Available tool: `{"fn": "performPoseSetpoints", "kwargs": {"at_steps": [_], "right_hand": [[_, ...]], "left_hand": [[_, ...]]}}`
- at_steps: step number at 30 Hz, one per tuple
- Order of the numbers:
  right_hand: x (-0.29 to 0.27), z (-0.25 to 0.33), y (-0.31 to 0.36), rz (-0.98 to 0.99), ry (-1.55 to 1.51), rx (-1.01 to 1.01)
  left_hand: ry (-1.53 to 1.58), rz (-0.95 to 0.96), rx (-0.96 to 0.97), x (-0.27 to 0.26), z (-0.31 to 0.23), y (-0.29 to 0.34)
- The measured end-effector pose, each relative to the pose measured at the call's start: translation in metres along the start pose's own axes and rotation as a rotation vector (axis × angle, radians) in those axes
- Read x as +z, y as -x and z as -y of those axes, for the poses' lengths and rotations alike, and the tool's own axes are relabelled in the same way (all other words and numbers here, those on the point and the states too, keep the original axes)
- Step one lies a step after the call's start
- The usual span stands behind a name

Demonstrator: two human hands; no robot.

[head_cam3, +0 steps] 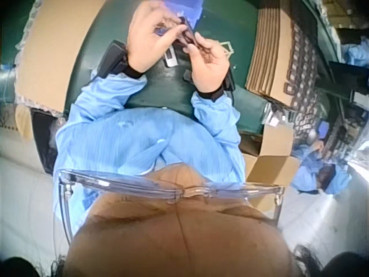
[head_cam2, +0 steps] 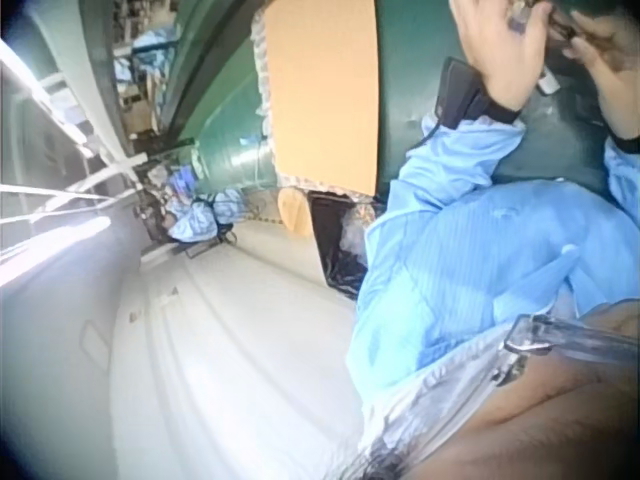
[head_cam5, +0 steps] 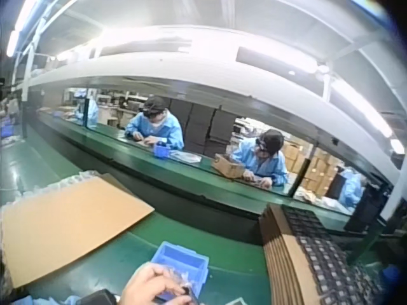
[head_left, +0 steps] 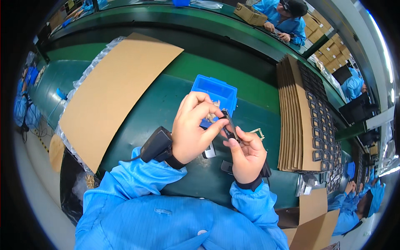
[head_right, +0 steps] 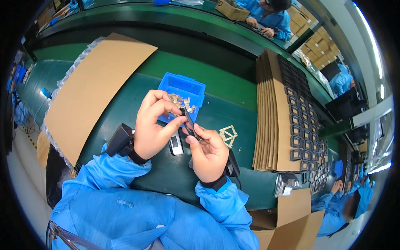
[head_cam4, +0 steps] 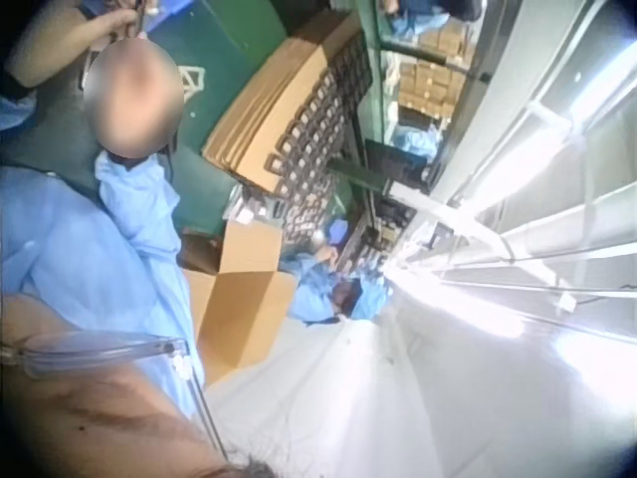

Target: Manually assembling small plastic and metal components into housing units on a factory line.

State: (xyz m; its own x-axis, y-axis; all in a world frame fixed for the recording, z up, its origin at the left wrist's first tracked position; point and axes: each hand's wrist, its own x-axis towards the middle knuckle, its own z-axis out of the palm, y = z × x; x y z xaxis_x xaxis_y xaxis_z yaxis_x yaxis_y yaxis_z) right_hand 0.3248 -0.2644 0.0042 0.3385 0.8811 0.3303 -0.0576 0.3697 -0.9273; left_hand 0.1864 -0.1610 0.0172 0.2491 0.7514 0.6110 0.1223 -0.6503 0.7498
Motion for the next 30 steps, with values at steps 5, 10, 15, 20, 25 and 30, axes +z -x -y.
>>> {"fn": "performPoseSetpoints", "kwargs": {"at_steps": [5,10,15,20,25,30], "right_hand": [[-0.002,-0.002,0.001,0.088,0.072,-0.060],[-0.004,0.001,-0.001,0.134,0.018,0.035],[-0.008,-0.002,-0.001,0.146,-0.023,0.034],[-0.008,0.001,-0.006,-0.026,0.013,0.050],[-0.007,0.013,-0.010,-0.113,0.081,0.171],[-0.018,0.003,-0.011,0.004,-0.142,0.276]], "left_hand": [[0.190,0.057,-0.120,-0.005,-0.001,0.000],[0.225,0.149,-0.164,-0.005,0.007,-0.002],[0.091,0.201,0.000,-0.004,0.010,-0.004],[-0.052,-0.007,0.103,-0.003,0.013,-0.006],[-0.499,0.144,0.155,-0.020,0.033,-0.017],[-0.422,0.158,0.256,-0.012,0.016,-0.016]]}}
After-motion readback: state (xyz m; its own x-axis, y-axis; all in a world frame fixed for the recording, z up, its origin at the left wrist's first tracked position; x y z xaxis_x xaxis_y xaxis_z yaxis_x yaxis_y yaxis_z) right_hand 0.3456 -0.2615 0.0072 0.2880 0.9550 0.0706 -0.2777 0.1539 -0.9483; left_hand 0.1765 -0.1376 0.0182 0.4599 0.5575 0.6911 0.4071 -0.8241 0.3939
